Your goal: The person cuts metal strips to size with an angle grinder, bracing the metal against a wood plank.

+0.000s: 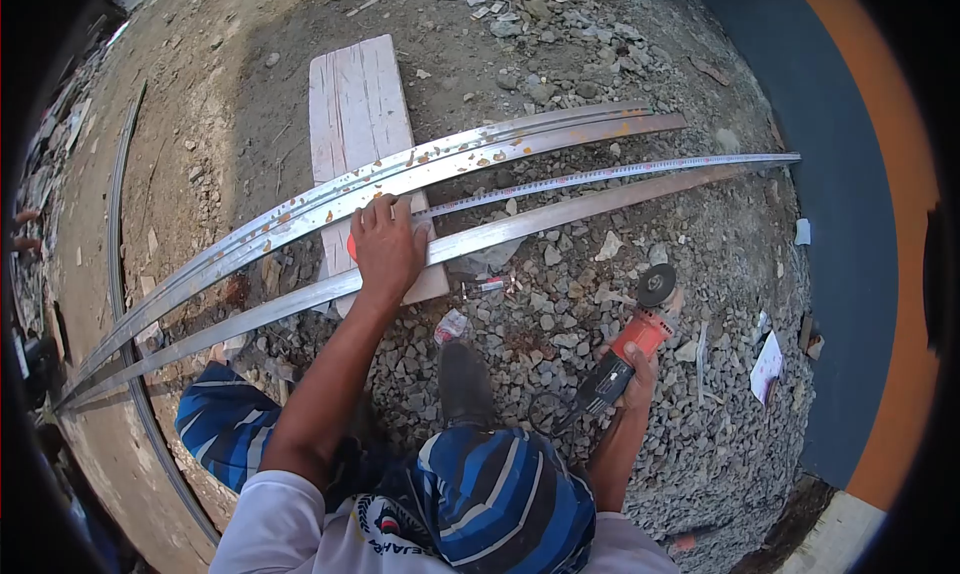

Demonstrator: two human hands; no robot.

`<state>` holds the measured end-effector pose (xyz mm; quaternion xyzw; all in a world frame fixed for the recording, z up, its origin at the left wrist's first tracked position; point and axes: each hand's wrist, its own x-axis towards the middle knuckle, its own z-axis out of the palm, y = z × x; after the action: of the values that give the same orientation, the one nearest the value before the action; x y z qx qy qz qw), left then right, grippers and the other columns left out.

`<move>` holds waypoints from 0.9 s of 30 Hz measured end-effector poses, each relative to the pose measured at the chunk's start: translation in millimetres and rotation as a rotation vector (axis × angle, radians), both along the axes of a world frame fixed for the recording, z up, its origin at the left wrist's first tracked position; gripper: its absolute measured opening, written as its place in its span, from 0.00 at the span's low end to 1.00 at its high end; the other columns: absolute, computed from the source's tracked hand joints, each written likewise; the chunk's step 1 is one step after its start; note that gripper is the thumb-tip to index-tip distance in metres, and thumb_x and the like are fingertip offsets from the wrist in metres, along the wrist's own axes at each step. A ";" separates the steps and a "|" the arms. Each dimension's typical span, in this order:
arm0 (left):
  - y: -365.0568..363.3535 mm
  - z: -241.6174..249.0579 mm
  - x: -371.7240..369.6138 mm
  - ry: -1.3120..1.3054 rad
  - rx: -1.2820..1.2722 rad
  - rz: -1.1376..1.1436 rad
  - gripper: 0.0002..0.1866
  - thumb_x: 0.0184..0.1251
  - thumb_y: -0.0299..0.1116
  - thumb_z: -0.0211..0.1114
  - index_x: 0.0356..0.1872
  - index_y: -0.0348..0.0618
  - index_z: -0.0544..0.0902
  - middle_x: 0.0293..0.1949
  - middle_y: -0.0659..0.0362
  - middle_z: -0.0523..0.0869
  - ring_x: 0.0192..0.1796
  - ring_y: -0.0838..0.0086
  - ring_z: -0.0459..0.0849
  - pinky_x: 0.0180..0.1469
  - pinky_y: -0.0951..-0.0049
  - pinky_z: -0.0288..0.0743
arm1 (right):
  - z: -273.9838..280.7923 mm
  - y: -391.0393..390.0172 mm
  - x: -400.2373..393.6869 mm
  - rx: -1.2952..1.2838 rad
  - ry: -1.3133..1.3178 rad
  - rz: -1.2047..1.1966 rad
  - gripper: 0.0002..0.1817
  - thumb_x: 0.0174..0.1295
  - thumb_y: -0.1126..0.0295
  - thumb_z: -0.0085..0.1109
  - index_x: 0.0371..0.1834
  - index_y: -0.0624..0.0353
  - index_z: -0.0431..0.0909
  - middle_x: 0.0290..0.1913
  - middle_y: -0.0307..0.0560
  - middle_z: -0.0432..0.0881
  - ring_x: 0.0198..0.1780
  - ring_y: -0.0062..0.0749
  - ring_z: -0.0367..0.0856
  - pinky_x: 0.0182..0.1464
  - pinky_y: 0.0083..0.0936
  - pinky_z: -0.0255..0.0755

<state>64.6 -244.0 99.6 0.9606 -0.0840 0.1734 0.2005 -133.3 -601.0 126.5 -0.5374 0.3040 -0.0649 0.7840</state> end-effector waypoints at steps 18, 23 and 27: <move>32.5 74.3 35.9 0.916 0.238 -0.337 0.25 0.74 0.49 0.57 0.27 0.39 0.88 0.25 0.49 0.87 0.33 0.55 0.87 0.43 0.55 0.78 | 25.7 17.4 -9.3 0.002 0.095 0.063 0.21 0.56 0.64 0.74 0.47 0.65 0.79 0.33 0.48 0.86 0.32 0.29 0.86 0.37 0.27 0.82; 29.8 48.7 20.6 0.859 0.295 -0.302 0.25 0.76 0.49 0.54 0.32 0.40 0.89 0.33 0.43 0.89 0.40 0.45 0.88 0.48 0.49 0.79 | 19.2 13.1 -19.0 0.017 0.089 0.055 0.27 0.55 0.64 0.71 0.55 0.67 0.74 0.41 0.55 0.86 0.37 0.37 0.89 0.39 0.33 0.87; 22.6 48.3 13.6 0.968 0.320 -0.290 0.24 0.76 0.51 0.54 0.42 0.44 0.91 0.42 0.42 0.90 0.46 0.44 0.89 0.52 0.47 0.82 | 25.8 12.8 -16.3 0.022 0.088 0.036 0.26 0.56 0.64 0.70 0.54 0.68 0.74 0.40 0.55 0.86 0.36 0.37 0.89 0.38 0.32 0.87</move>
<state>78.2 -221.5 147.9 0.9279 -0.1394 -0.3341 0.0892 -149.6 -588.2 152.3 -0.5363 0.3294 -0.0236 0.7767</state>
